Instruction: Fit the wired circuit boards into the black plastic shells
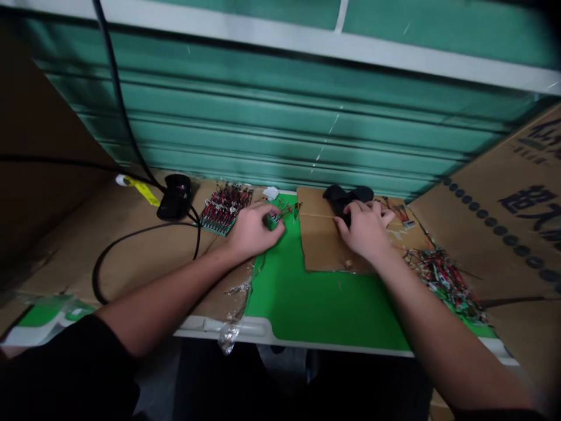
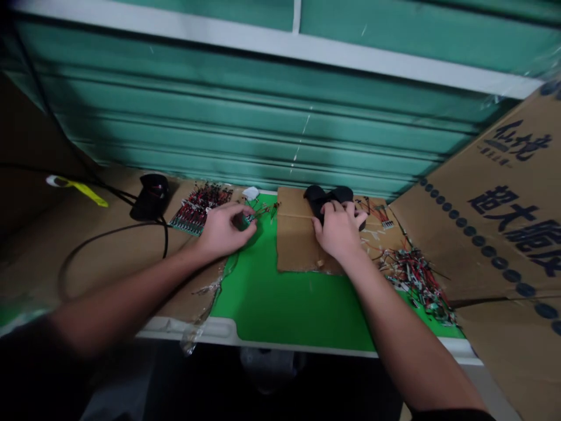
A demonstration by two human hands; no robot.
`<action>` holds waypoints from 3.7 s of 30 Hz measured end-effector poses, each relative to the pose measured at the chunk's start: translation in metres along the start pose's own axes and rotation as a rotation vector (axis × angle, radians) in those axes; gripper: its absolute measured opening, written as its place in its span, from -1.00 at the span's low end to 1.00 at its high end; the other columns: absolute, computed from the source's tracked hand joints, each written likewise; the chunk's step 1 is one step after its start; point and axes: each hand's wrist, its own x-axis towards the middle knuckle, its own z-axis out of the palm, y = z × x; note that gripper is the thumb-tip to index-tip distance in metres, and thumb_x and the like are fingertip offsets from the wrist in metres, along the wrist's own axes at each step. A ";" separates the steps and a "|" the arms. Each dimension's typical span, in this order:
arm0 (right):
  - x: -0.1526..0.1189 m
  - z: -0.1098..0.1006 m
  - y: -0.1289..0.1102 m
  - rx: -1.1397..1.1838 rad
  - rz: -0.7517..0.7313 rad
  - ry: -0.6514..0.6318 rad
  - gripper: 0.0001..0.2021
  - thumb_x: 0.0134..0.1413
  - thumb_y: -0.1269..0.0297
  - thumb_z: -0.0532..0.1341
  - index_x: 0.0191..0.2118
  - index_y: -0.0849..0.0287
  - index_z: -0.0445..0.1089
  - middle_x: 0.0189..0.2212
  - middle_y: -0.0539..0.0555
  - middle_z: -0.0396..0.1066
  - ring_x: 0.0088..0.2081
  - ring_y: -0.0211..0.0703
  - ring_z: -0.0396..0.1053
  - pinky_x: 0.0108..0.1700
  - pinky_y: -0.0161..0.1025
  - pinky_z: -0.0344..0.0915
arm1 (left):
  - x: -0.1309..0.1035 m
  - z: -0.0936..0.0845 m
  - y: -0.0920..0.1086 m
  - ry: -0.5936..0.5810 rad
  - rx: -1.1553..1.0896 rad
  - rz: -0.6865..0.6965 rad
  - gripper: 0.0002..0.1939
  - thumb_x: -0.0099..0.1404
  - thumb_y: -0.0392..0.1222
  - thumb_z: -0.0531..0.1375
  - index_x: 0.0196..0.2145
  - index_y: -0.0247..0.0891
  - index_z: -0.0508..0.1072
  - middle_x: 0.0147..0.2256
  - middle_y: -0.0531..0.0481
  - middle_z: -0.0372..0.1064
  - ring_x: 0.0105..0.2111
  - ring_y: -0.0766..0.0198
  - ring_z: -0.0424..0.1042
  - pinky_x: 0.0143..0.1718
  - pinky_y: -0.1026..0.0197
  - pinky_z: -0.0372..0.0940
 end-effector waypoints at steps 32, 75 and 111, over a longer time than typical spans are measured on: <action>-0.010 -0.013 -0.023 0.232 -0.025 -0.006 -0.77 0.44 0.10 0.22 -0.17 0.15 0.47 -0.35 0.10 0.58 -0.22 0.06 0.48 -0.06 -0.08 -0.03 | 0.001 0.000 -0.014 -0.229 0.058 -0.044 -0.81 0.36 -0.09 0.26 -0.18 -0.21 0.63 -0.26 -0.10 0.63 -0.31 0.07 0.56 -0.20 0.10 0.37; -0.044 -0.048 -0.086 0.917 -0.036 -0.129 -0.78 0.45 0.11 0.22 0.03 0.05 0.51 -0.19 0.11 0.63 -0.21 -0.01 0.57 -0.15 -0.12 0.44 | -0.009 0.016 0.031 -0.160 -1.265 -0.508 -0.46 0.00 -0.12 0.65 -0.13 -0.29 0.57 -0.30 -0.01 0.61 -0.38 0.30 0.59 -0.23 0.21 0.54; -0.033 -0.032 -0.080 1.069 -0.001 -0.221 -0.82 0.38 0.14 0.16 -0.27 0.06 0.34 -0.42 -0.03 0.39 -0.40 -0.17 0.32 -0.33 -0.24 0.25 | -0.018 0.013 0.044 -0.175 -0.988 -0.449 -0.62 0.04 -0.05 0.58 -0.27 -0.27 0.62 -0.50 -0.02 0.58 -0.55 0.21 0.58 -0.48 0.23 0.44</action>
